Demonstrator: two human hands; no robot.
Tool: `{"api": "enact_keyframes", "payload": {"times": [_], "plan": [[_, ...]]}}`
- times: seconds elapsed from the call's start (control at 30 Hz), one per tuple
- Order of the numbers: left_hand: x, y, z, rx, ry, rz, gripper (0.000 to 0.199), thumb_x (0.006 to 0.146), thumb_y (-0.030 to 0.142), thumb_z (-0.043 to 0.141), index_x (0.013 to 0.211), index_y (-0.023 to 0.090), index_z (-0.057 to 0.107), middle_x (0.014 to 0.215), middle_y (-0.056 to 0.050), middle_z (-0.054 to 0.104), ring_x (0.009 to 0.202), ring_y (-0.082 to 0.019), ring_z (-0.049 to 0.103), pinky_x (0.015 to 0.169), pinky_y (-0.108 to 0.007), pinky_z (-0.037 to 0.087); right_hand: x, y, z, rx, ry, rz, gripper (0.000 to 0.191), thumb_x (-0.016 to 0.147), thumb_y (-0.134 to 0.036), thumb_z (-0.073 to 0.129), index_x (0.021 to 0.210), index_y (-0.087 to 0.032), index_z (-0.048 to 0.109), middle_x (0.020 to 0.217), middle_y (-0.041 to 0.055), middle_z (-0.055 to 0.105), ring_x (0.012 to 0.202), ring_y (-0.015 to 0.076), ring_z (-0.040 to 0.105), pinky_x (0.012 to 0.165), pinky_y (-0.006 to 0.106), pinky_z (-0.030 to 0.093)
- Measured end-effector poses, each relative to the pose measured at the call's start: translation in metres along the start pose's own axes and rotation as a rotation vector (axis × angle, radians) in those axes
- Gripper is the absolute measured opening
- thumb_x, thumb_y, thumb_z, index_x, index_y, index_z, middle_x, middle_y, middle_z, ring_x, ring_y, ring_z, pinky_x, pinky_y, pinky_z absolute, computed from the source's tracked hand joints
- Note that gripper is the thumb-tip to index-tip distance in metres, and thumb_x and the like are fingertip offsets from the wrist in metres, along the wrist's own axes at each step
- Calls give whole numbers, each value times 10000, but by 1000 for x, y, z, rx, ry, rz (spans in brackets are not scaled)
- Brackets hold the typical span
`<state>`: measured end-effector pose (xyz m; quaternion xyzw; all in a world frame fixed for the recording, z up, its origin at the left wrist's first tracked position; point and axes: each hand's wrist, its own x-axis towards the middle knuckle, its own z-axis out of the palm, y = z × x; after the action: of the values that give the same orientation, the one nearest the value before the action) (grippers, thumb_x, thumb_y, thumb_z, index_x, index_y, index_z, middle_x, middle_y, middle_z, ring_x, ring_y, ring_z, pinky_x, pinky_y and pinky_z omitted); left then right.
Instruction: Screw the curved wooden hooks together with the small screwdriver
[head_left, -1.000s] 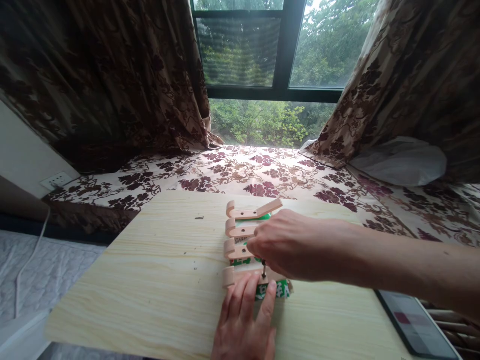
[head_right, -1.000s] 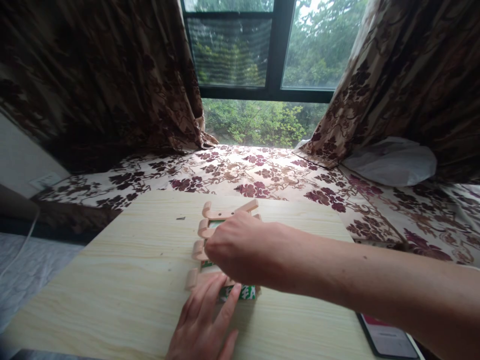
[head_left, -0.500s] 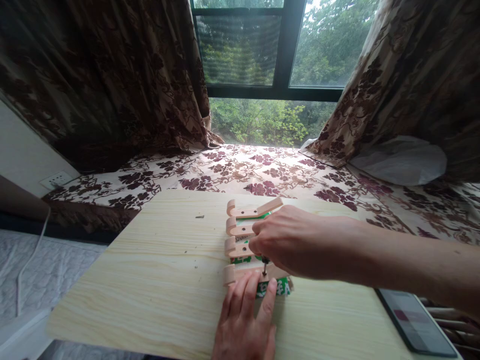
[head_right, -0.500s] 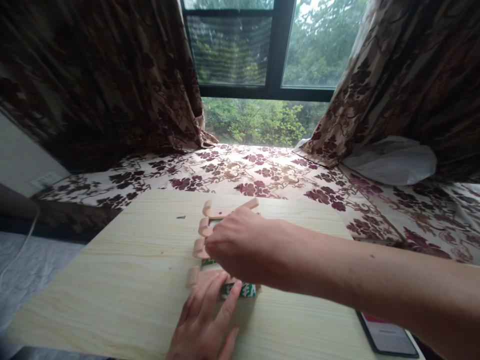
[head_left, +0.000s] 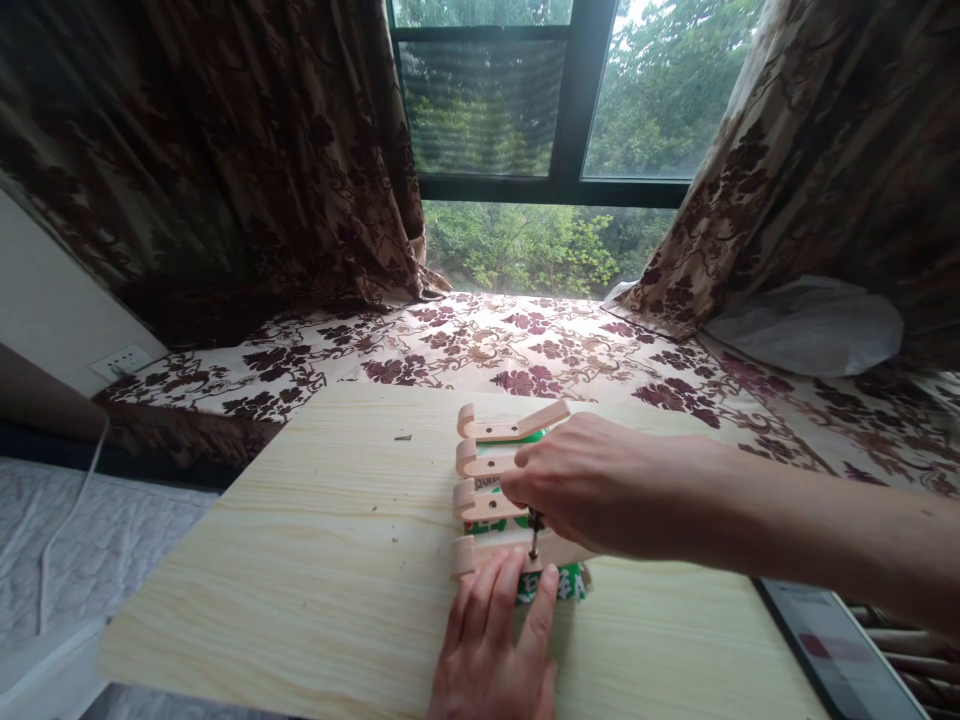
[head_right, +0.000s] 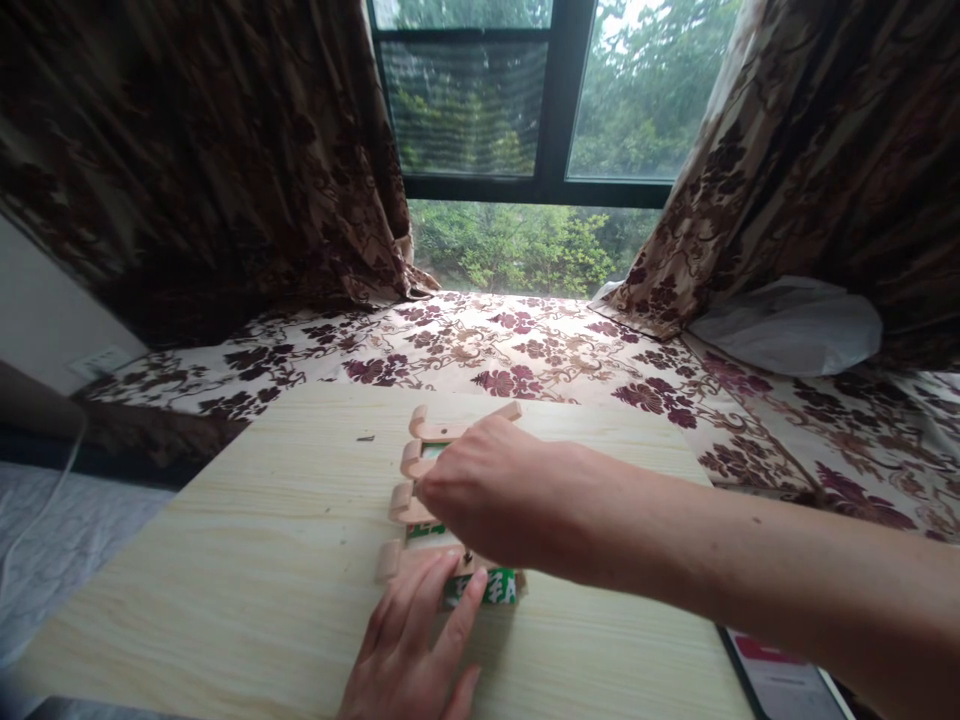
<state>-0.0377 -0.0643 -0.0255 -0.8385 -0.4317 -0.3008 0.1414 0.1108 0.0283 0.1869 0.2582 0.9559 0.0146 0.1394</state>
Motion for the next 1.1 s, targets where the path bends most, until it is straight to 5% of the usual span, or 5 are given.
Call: {"api": "enact_keyframes", "payload": {"times": [1.1], "plan": [[0, -1, -6, 56, -71, 24, 551, 881, 468, 510, 1391, 269, 447, 1332, -97, 535, 1245, -253, 470, 1001, -379, 380, 3, -1, -1, 1, -37, -37, 151, 790, -53, 517, 758, -128, 644, 747, 54, 649, 582, 136, 514, 489, 291, 236]]}}
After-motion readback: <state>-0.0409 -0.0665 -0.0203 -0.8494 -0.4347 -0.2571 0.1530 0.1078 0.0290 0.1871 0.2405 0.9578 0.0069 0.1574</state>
